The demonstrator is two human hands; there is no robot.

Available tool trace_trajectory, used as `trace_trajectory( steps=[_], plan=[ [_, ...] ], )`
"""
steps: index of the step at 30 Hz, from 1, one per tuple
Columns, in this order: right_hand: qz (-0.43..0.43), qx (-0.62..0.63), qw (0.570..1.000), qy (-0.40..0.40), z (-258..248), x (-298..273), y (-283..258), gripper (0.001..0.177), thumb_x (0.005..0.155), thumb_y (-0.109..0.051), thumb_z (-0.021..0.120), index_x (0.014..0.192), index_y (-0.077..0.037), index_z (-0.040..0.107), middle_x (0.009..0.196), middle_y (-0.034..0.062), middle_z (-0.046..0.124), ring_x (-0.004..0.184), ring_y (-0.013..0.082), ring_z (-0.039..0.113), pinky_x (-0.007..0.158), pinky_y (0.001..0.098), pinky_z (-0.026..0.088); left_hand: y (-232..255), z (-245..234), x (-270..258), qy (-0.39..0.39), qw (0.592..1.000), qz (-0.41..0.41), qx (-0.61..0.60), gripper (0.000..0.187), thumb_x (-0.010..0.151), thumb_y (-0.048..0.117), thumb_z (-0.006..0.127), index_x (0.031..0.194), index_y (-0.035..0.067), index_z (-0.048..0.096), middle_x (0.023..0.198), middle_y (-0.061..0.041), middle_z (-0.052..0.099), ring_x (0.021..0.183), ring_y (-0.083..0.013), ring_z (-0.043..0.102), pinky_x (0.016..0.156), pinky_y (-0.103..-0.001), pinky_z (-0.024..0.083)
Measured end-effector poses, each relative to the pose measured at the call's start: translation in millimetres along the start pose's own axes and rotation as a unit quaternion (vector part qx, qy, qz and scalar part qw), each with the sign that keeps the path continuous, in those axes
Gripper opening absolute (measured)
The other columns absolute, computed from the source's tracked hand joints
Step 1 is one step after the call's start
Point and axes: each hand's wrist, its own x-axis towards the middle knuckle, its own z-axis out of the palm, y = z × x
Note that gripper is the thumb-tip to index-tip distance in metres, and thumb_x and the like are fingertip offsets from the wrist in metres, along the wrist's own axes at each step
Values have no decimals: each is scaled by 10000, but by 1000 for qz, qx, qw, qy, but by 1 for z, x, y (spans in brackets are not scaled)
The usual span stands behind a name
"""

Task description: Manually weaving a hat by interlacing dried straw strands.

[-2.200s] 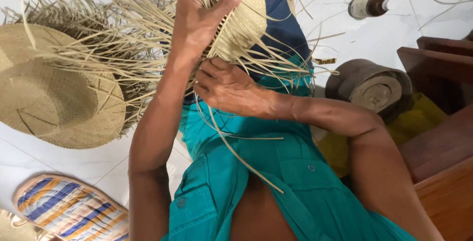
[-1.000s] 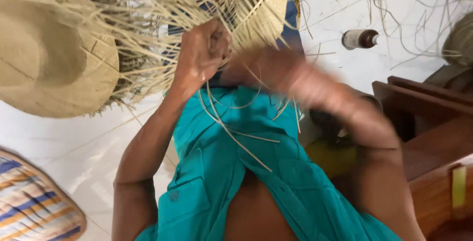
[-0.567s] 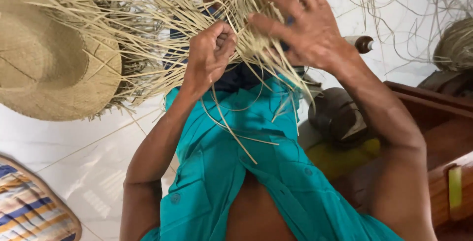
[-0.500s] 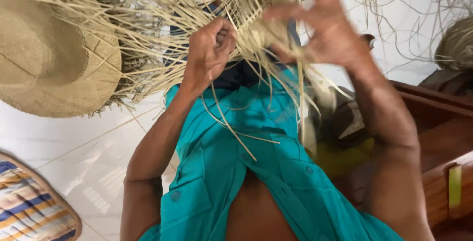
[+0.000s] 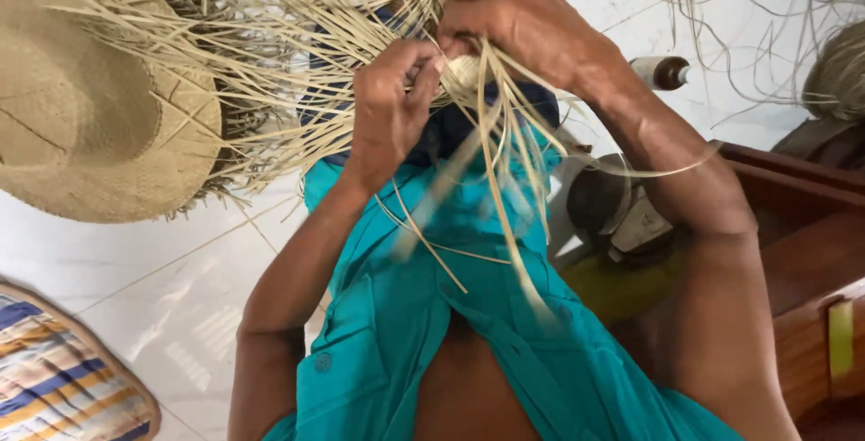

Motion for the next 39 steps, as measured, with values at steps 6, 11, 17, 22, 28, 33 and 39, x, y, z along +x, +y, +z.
trace_trajectory(
  steps=[6, 11, 17, 22, 28, 33, 39],
  plan=[
    [72, 118, 990, -2, -2, 3, -2, 77, 816, -138, 727, 866, -82, 710, 818, 31, 579, 872, 215, 487, 821, 387, 405, -3, 6, -5, 16, 986, 85, 146, 239, 855, -55, 591, 1065, 46, 645, 856, -87, 574, 697, -199, 524, 646, -319, 436],
    [60, 133, 987, 69, 8, -8, -6, 95, 931, -111, 679, 839, -133, 669, 799, 6, 617, 940, 205, 504, 997, 448, 349, -15, 9, -3, 24, 983, -21, -181, 52, 878, -45, 506, 848, -38, 548, 796, -2, 404, 651, -68, 351, 570, -208, 312],
    [-24, -153, 975, 160, 21, -30, -25, 151, 830, -148, 820, 938, -168, 717, 1104, -29, 612, 1137, 173, 509, 1032, 355, 404, -37, 0, 6, 5, 981, -147, -127, 159, 867, 2, 555, 985, -42, 652, 746, -47, 604, 636, -95, 558, 593, -200, 487],
    [-2, -37, 990, 137, 23, -26, -22, 217, 869, -116, 751, 1067, -103, 661, 1117, 47, 642, 1192, 240, 493, 1031, 423, 398, -30, -1, 5, -7, 983, -138, -124, 124, 879, 22, 583, 955, -61, 637, 734, -66, 606, 618, -96, 538, 562, -191, 485],
    [16, 19, 988, 154, 10, -9, -18, 106, 933, -202, 659, 909, -136, 738, 968, 28, 686, 929, 178, 595, 902, 350, 403, -26, 5, 5, 26, 997, -51, -55, 83, 839, -74, 631, 916, -42, 627, 726, -65, 582, 574, -92, 467, 479, -203, 405],
    [33, 28, 980, 194, -6, 5, -27, 134, 865, -201, 729, 914, -78, 752, 912, 55, 629, 770, 173, 547, 722, 327, 433, -13, 6, 4, 43, 989, 84, 118, 197, 760, -120, 668, 909, -13, 596, 836, -94, 597, 678, -201, 578, 602, -318, 474],
    [96, 153, 979, 99, -24, 1, -33, 154, 945, 81, 542, 1078, 3, 552, 1130, 170, 520, 892, 304, 619, 834, 388, 578, -47, 1, 2, 13, 986, -108, -123, 216, 737, -128, 640, 913, -7, 613, 740, -8, 566, 632, -57, 456, 574, -173, 377]
  ],
)
